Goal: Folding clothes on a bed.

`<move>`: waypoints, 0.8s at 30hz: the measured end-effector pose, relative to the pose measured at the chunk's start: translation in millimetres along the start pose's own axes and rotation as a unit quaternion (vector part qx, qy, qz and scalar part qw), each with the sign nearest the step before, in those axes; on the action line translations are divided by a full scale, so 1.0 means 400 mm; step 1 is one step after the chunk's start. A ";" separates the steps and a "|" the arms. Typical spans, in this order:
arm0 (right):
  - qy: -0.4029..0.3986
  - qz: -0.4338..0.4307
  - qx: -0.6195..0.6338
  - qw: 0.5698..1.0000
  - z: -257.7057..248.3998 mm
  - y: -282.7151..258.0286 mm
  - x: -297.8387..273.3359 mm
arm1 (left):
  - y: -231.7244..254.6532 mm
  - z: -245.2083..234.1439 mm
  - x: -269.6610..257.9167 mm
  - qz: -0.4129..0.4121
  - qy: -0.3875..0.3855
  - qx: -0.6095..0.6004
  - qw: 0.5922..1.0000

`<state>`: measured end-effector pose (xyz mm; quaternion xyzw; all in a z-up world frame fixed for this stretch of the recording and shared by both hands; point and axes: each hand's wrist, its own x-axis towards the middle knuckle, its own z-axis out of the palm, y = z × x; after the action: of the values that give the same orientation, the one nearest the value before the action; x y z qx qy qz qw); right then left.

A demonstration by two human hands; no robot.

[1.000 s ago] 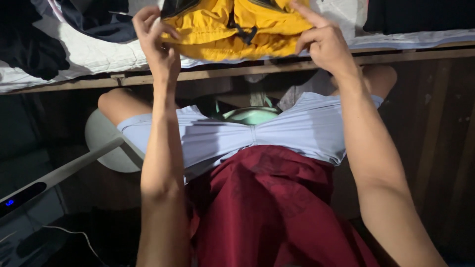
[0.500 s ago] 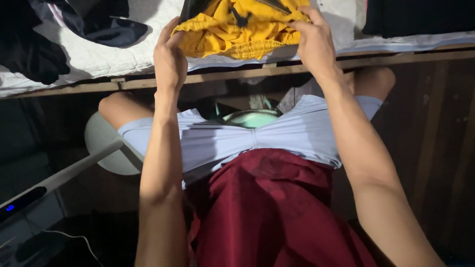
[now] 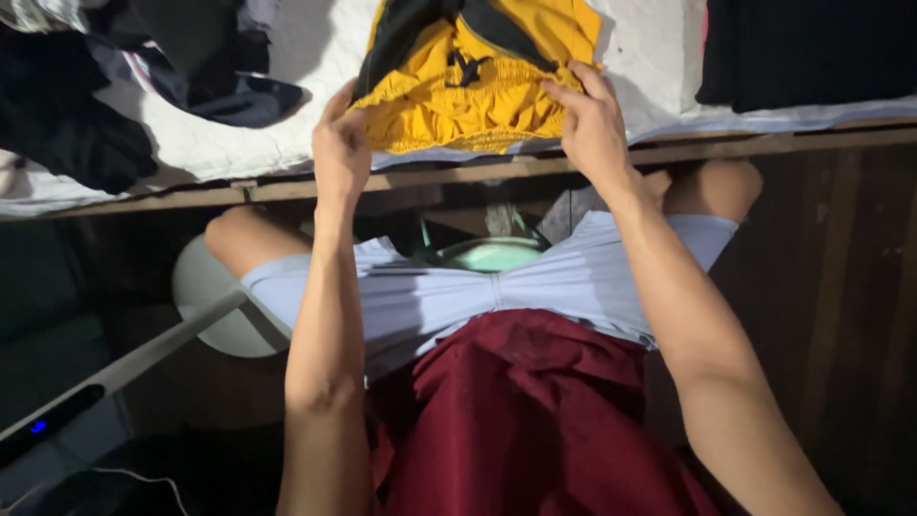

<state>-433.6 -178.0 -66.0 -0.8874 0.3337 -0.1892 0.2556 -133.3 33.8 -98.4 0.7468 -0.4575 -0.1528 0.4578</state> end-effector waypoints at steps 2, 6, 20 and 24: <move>-0.012 0.009 0.009 1.000 -0.015 -0.007 0.009 | 0.019 -0.015 0.009 -0.008 -0.013 -0.001 1.000; -0.048 0.021 0.038 0.998 -0.062 -0.015 0.038 | 0.057 -0.054 0.027 0.025 -0.039 0.001 0.999; -0.143 -0.008 0.012 0.990 -0.353 -0.043 0.266 | 0.240 -0.308 0.271 0.136 -0.098 0.047 0.985; -0.161 -0.017 -0.015 0.987 -0.451 -0.077 0.325 | 0.350 -0.372 0.325 0.085 -0.081 0.044 0.992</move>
<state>-417.8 -306.7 117.4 -0.9156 0.2759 -0.0432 0.2892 -43.7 -14.8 121.0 0.7099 -0.5612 -0.1531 0.3972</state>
